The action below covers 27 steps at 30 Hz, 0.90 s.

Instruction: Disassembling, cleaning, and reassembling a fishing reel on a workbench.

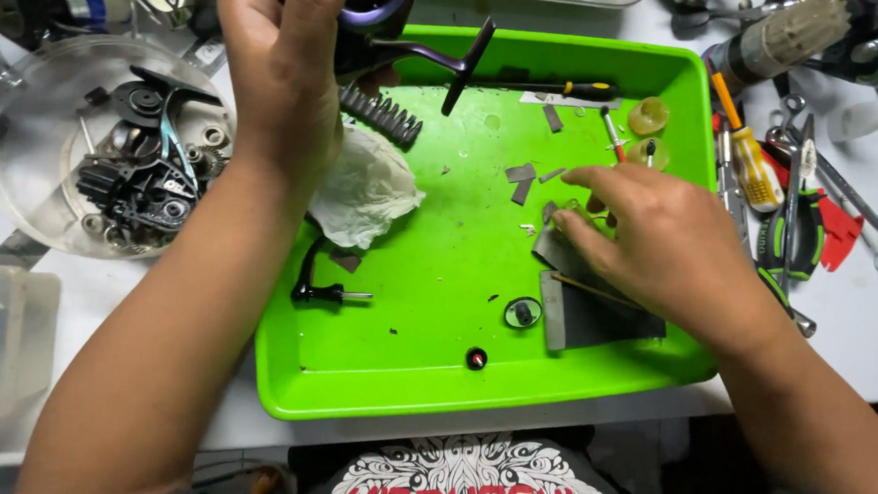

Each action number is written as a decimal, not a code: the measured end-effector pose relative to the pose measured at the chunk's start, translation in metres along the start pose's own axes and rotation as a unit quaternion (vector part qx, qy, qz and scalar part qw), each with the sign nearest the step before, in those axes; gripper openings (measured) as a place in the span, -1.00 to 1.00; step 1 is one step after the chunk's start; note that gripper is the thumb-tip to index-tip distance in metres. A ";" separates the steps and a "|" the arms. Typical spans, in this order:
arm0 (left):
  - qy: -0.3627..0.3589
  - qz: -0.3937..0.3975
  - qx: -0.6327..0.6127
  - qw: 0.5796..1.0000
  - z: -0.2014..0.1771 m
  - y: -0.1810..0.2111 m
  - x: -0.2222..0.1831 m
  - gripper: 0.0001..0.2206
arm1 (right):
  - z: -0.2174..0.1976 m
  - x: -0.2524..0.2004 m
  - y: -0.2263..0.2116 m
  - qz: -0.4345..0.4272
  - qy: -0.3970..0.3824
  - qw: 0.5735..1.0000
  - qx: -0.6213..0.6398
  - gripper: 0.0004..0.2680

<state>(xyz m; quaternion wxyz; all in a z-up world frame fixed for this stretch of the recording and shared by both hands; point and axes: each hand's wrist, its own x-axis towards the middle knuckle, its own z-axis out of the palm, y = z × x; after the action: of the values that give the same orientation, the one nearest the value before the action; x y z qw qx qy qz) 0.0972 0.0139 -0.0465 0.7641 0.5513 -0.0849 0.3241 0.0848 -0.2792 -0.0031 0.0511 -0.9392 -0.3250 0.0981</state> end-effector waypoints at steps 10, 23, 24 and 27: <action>0.124 -0.008 -0.021 0.992 -0.001 0.002 0.001 -0.67 | 0.032 0.098 -0.091 -0.238 0.011 0.969 -0.058 -0.67; 0.174 0.068 -0.066 0.980 0.003 0.008 0.009 -0.77 | 0.003 0.150 -0.060 -0.044 0.085 0.913 0.396 -0.81; 0.175 0.068 -0.066 0.980 0.002 0.008 0.009 -0.77 | 0.004 0.151 -0.055 -0.044 0.085 0.913 0.396 -0.81; 0.171 0.067 -0.078 0.980 0.002 0.006 0.008 -0.78 | 0.007 0.151 -0.043 -0.041 0.103 0.892 0.438 -0.81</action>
<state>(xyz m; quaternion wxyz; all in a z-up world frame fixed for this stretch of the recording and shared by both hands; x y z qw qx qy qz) 0.1004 0.0170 -0.0368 0.7842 0.4198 -0.0146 0.4566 0.1740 -0.1514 -0.0255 0.4948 -0.8122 -0.2798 0.1309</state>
